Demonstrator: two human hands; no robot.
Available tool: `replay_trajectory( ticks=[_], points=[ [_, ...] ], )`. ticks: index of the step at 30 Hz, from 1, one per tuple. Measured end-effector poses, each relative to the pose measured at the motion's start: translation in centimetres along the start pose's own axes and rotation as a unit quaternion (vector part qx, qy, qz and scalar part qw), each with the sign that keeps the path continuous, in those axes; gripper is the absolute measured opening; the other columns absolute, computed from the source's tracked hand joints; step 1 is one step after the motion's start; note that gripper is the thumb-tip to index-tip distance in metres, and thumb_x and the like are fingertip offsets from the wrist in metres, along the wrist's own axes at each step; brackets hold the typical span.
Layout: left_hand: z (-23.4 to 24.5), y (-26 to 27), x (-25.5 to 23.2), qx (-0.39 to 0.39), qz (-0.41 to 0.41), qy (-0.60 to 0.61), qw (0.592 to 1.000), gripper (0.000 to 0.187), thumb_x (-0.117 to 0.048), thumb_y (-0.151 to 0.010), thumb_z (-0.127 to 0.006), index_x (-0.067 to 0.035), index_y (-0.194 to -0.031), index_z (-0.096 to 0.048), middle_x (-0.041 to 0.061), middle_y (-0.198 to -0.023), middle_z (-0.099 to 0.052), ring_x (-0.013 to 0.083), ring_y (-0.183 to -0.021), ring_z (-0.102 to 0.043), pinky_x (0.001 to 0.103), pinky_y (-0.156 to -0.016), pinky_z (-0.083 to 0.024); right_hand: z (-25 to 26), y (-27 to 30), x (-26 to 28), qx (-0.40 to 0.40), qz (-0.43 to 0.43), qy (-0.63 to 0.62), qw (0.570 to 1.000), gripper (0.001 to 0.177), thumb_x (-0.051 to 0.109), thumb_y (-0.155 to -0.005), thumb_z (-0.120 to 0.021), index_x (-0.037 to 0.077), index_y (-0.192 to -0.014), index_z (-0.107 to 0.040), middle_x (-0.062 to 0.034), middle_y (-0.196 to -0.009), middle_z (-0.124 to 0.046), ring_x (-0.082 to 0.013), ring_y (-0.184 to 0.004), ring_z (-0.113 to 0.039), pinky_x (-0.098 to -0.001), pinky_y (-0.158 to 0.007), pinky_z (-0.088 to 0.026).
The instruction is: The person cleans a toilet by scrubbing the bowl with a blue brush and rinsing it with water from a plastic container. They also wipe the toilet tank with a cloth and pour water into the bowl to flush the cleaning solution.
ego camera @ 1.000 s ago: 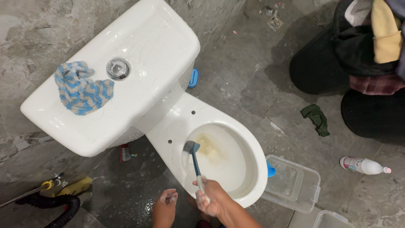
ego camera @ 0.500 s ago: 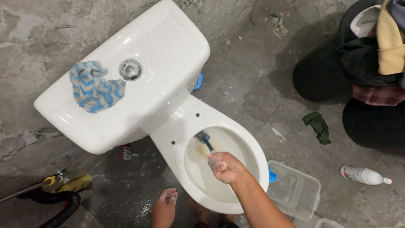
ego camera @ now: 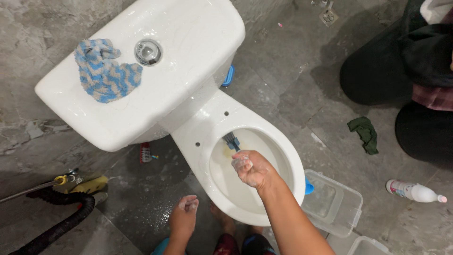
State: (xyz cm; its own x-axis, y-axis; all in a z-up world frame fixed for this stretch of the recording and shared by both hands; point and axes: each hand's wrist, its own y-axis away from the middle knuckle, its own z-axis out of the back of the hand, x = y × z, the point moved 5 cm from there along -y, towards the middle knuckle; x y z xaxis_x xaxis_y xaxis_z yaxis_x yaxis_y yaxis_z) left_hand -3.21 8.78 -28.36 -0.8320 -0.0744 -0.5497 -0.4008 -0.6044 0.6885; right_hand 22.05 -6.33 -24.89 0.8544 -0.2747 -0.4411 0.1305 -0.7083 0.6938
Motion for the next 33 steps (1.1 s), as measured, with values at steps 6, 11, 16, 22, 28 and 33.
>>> replay_trajectory(
  ticks=[6, 11, 16, 22, 28, 33],
  points=[
    [-2.1, -0.3, 2.7, 0.001, -0.018, 0.066, 0.998, 0.021, -0.012, -0.090, -0.069, -0.007, -0.111, -0.073, 0.006, -0.098, -0.081, 0.0135, -0.090, -0.076, 0.029, -0.084, -0.057, 4.7, -5.8, 0.9, -0.142, 0.025, 0.080, 0.986, 0.032, 0.000, -0.097, -0.054, 0.009, -0.067, -0.045, 0.0034, -0.056, -0.043, -0.0049, -0.042, -0.044, -0.0154, -0.033, -0.036],
    [-1.9, -0.2, 2.3, -0.005, -0.059, 0.066, 0.996, 0.022, -0.012, -0.090, -0.069, -0.006, -0.110, -0.073, 0.008, -0.095, -0.080, 0.0148, -0.087, -0.076, 0.029, -0.081, -0.058, 5.4, -3.5, -3.7, -0.127, 0.005, 0.210, 0.970, 0.011, 0.004, -0.091, -0.062, 0.004, -0.082, -0.056, 0.0010, -0.060, -0.049, -0.0062, -0.043, -0.046, -0.0154, -0.035, -0.036],
    [-1.7, 0.3, 1.2, -0.009, -0.014, 0.014, 1.000, 0.022, -0.017, -0.091, -0.071, -0.007, -0.110, -0.073, 0.006, -0.096, -0.079, 0.0149, -0.086, -0.074, 0.028, -0.081, -0.056, 4.4, 0.6, -6.1, -0.228, 0.045, 0.300, 0.925, 0.018, -0.004, -0.088, -0.064, 0.012, -0.087, -0.055, 0.0018, -0.062, -0.048, -0.0079, -0.044, -0.042, -0.0203, -0.036, -0.030],
    [-2.1, 0.3, 2.9, 0.001, -0.021, 0.083, 0.996, 0.022, -0.015, -0.091, -0.068, -0.007, -0.111, -0.072, 0.009, -0.098, -0.081, 0.0165, -0.089, -0.076, 0.030, -0.082, -0.057, 8.7, -2.6, -6.1, -0.227, 0.034, 0.525, 0.820, 0.031, 0.009, -0.089, -0.067, 0.006, -0.114, -0.048, -0.0081, -0.089, -0.058, -0.0194, -0.076, -0.054, -0.0321, -0.063, -0.042],
    [-2.5, 0.3, 2.0, -0.012, -0.022, 0.013, 1.000, 0.022, -0.018, -0.091, -0.071, -0.009, -0.111, -0.074, 0.007, -0.097, -0.080, 0.0156, -0.089, -0.076, 0.030, -0.083, -0.057, 17.3, 9.4, -6.5, -0.350, -0.010, 0.892, 0.287, 0.064, 0.023, -0.091, -0.066, 0.010, -0.144, -0.034, -0.0173, -0.120, -0.068, -0.0325, -0.113, -0.067, -0.0467, -0.093, -0.054],
    [-2.9, 2.5, 1.2, -0.007, -0.001, 0.042, 0.999, 0.023, -0.017, -0.091, -0.070, -0.007, -0.111, -0.074, 0.008, -0.097, -0.080, 0.0167, -0.088, -0.075, 0.031, -0.082, -0.057, 18.5, 19.2, 0.8, -0.469, -0.111, 0.866, 0.133, 0.071, 0.018, -0.098, -0.056, 0.026, -0.157, -0.017, -0.0099, -0.118, -0.071, -0.0304, -0.102, -0.072, -0.0512, -0.075, -0.060]
  ],
)
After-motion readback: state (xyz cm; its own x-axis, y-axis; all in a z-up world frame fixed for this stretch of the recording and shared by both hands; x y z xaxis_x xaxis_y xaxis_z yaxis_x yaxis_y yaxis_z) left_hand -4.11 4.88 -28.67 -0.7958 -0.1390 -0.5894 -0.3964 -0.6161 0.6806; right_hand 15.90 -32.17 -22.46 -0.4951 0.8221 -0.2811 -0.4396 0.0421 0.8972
